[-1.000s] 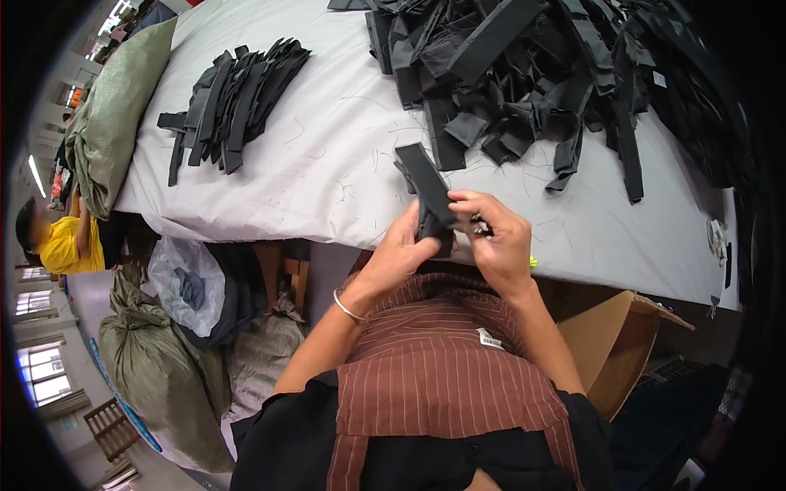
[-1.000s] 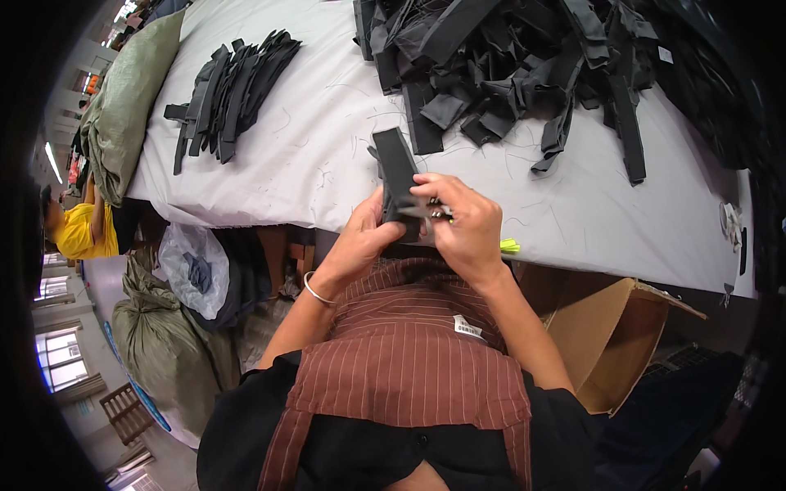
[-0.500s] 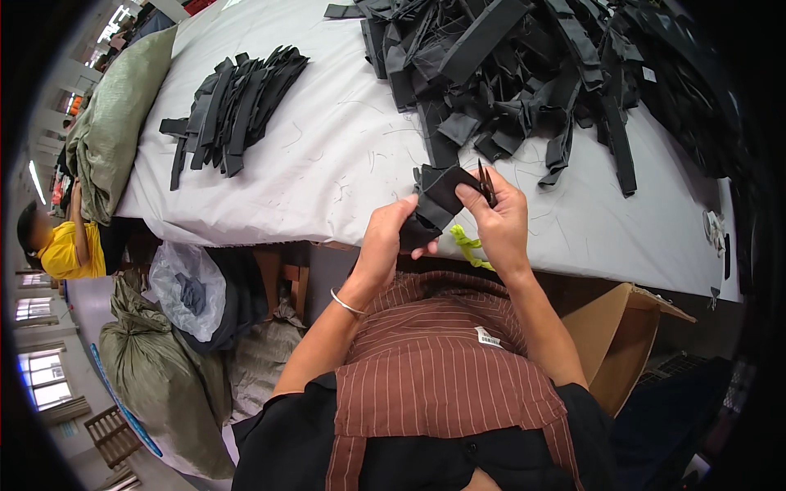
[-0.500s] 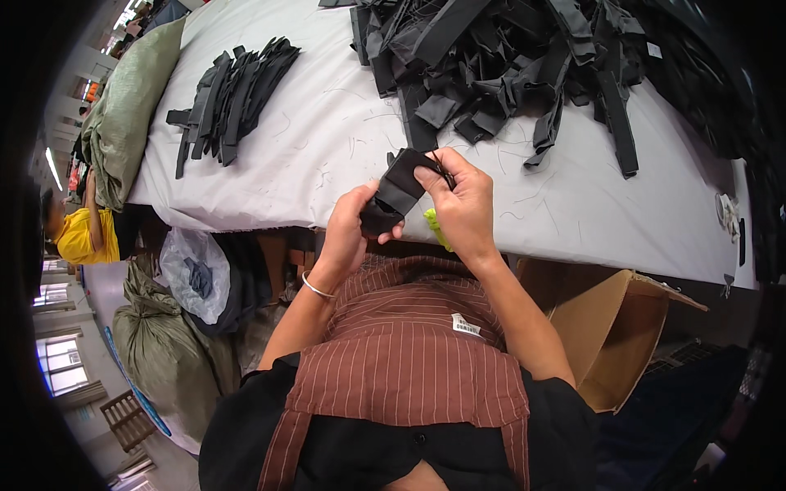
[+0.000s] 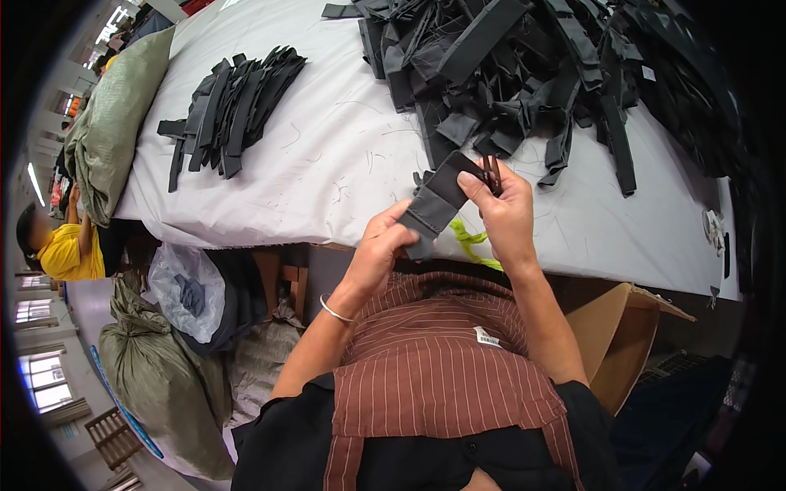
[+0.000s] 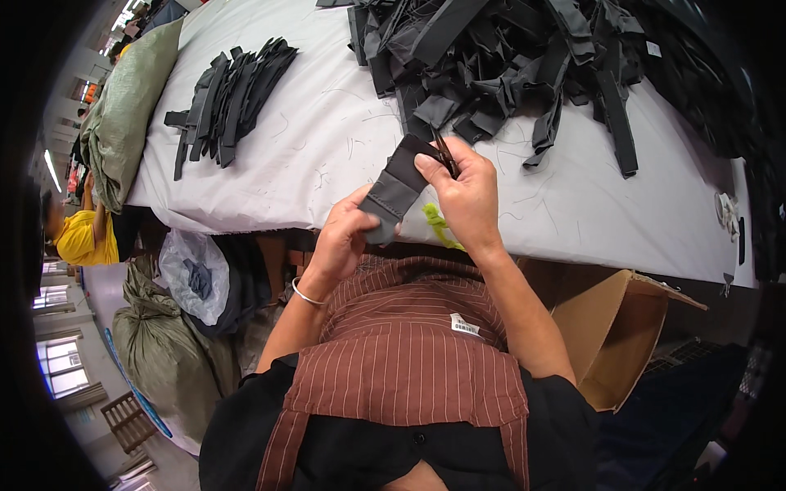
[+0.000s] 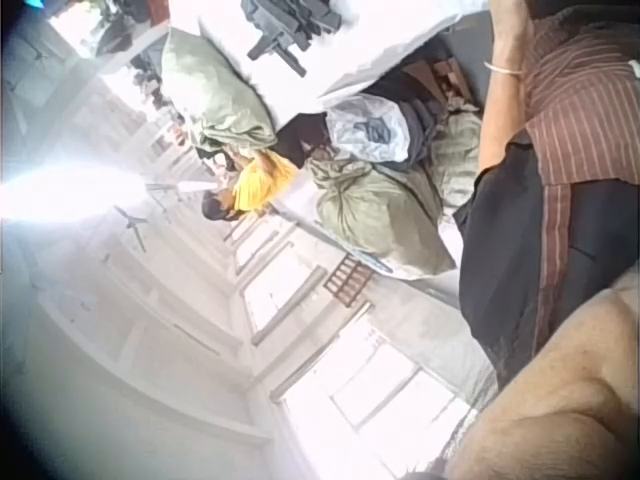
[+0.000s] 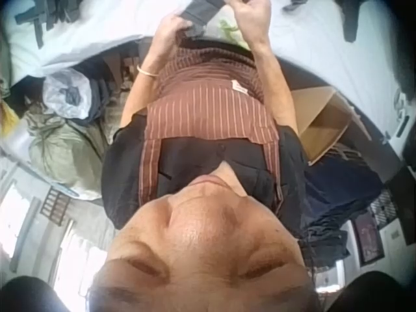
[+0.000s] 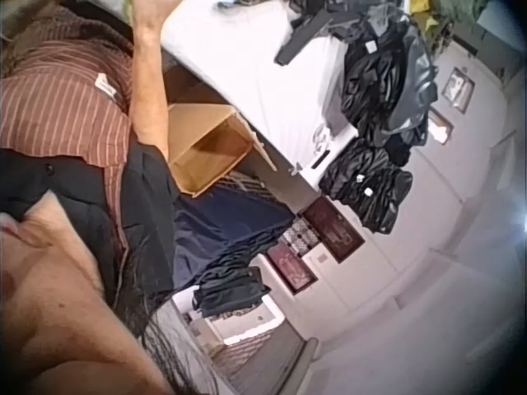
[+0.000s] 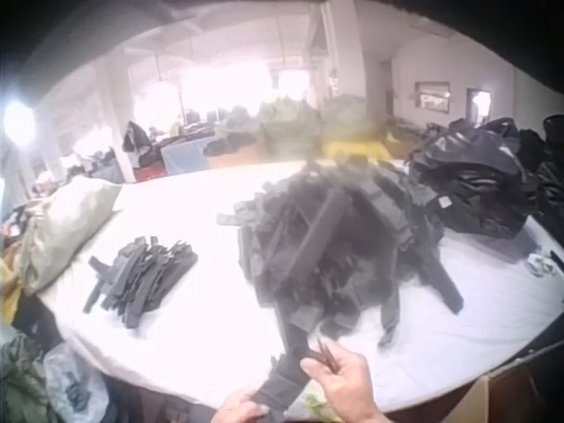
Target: The recorder is sorting and inspecting small black fabric or plastic components at a workbench, using a small tool to adjust or trim them.
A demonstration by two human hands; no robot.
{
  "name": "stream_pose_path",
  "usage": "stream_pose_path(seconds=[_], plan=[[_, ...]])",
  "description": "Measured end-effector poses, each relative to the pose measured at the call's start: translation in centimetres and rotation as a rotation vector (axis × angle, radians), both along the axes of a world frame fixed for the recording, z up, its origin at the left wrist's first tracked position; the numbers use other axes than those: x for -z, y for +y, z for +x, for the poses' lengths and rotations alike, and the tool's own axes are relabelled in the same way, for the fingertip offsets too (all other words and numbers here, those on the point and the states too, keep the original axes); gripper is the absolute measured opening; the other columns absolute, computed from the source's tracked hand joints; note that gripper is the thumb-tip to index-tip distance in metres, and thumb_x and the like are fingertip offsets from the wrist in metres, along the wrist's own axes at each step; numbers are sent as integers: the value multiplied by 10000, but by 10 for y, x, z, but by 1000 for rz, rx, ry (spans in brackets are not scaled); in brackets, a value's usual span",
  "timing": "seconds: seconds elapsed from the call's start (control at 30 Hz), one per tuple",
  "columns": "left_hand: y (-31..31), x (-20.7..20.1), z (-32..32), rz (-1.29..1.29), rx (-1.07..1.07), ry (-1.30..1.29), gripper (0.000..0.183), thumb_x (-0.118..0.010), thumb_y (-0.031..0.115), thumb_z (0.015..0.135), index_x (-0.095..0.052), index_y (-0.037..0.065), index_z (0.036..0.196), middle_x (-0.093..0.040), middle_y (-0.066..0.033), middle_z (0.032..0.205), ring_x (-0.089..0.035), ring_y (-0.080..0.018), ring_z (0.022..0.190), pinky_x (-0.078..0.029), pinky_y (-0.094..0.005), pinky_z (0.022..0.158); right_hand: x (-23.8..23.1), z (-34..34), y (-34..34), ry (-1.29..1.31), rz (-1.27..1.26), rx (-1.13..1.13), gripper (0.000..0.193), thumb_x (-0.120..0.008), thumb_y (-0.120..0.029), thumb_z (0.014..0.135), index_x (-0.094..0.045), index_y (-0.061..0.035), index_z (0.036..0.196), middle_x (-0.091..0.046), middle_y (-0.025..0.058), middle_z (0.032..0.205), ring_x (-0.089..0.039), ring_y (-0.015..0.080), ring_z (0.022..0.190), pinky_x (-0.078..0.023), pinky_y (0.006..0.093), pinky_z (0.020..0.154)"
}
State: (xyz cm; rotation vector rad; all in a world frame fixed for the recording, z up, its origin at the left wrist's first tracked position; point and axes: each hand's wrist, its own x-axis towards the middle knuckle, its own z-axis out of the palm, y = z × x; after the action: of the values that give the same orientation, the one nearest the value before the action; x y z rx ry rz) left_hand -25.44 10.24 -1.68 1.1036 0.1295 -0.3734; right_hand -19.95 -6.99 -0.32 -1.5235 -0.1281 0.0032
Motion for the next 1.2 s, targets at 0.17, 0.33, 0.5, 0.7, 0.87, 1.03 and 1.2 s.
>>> stream_pose_path(seconds=[0.17, 0.33, 0.5, 0.7, 0.87, 1.03, 1.2], plan=[[6, 0, 3, 50, 81, -20, 387, -502, 58, 802, -543, -44, 1173, -633, -88, 891, -588, -116, 752, -483, -229, 690, -4, 1, 2, 49, 58, -46, 119, -654, -83, 874, -609, 1, 803, -535, -57, 666, -424, 32, 637, -366, 207, 583], [1, 0, 1, 61, 75, -10, 400, -587, 121, 833, -536, -34, 1198, -627, -56, 888, -590, -112, 771, -486, -222, 699, -1, 9, -4, 78, 98, -30, 58, -668, -90, 876, -626, -72, 840, -432, -114, 611, -302, -18, 497, -211, 184, 431], [0, 0, 7, 313, -62, -340, 296, -616, 128, 846, -599, -43, 1087, -561, -89, 1138, -512, -123, 1025, -414, -248, 910, -3, 14, -9, 178, 221, -59, 85, -651, -86, 888, -600, -92, 820, -406, -117, 597, -283, -19, 471, -196, 187, 421], [11, -33, 15, 421, 159, -618, 228, -630, 151, 854, -619, -39, 978, -520, -108, 1183, -475, -137, 1082, -391, -270, 949, -6, 16, -13, 475, 584, -244, 141, -653, -93, 889, -561, -117, 785, -389, -113, 604, -268, -3, 463, -202, 195, 418], [11, -18, 13, 243, 88, -272, 203, -613, 110, 860, -614, -25, 1012, -604, -55, 994, -551, -93, 867, -450, -233, 779, 7, 17, -14, 151, 154, -160, 123, -676, -116, 872, -600, -71, 957, -500, -62, 690, -413, 35, 566, -332, 203, 517], [13, -3, 14, 103, -78, -115, 194, -597, 61, 859, -601, -11, 1039, -617, -6, 858, -549, -45, 731, -459, -196, 675, -4, -6, -29, -153, -390, -92, 328, -673, -55, 826, -574, -22, 1138, -546, -3, 823, -505, 76, 778, -426, 208, 731], [16, 1, 18, 73, -46, -71, 245, -617, 54, 837, -584, -17, 1069, -638, -40, 916, -594, -66, 782, -482, -199, 729, 5, -15, -33, -133, -400, -192, 204, -696, -32, 787, -662, 4, 985, -636, 43, 832, -569, 105, 748, -466, 234, 700]])
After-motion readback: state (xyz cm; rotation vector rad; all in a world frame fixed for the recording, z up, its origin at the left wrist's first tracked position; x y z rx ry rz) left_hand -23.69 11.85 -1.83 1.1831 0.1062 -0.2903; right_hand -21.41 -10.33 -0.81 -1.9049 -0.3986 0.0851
